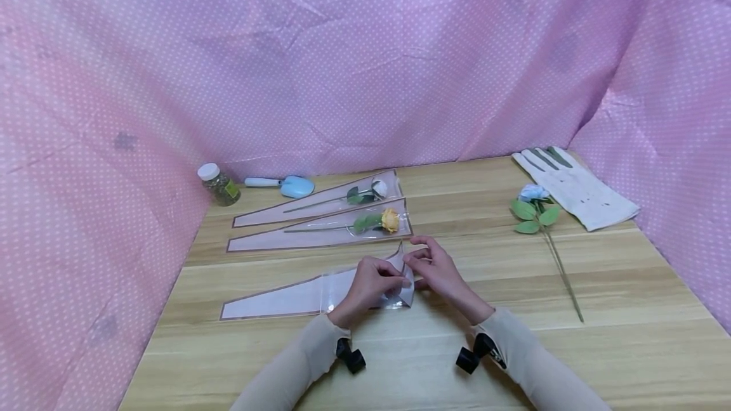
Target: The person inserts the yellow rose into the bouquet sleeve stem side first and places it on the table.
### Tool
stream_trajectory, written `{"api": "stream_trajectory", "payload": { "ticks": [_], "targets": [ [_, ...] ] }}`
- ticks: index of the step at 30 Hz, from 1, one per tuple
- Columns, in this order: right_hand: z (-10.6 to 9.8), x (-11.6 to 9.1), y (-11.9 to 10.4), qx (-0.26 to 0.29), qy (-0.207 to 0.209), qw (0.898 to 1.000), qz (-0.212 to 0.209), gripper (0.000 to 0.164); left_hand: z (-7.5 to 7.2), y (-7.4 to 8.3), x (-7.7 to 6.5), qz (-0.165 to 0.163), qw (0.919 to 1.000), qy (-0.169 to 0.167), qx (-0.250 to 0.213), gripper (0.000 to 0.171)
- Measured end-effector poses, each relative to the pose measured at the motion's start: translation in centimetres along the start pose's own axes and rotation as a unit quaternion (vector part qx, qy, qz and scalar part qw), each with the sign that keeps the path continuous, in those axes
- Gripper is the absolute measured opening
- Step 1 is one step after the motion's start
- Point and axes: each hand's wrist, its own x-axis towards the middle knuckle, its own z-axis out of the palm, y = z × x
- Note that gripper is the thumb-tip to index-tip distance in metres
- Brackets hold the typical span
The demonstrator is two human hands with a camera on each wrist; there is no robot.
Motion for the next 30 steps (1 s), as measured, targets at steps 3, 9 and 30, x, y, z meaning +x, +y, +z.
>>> {"api": "stream_trajectory", "payload": {
  "ticks": [3,9,30],
  "targets": [
    [0.0,0.0,0.0,-0.013,0.010,1.000,0.000,0.046,0.1,0.0,0.0,0.014,0.9999,0.005,0.003,0.012],
    [0.3,0.0,0.0,-0.036,0.038,0.999,0.000,0.044,0.5,0.1,-0.2,0.027,0.9992,0.018,0.024,0.011],
    [0.3,0.1,-0.1,-0.096,0.067,0.993,0.002,0.053,0.6,-0.7,0.1,-0.034,0.9989,0.009,-0.033,0.015]
  ]
}}
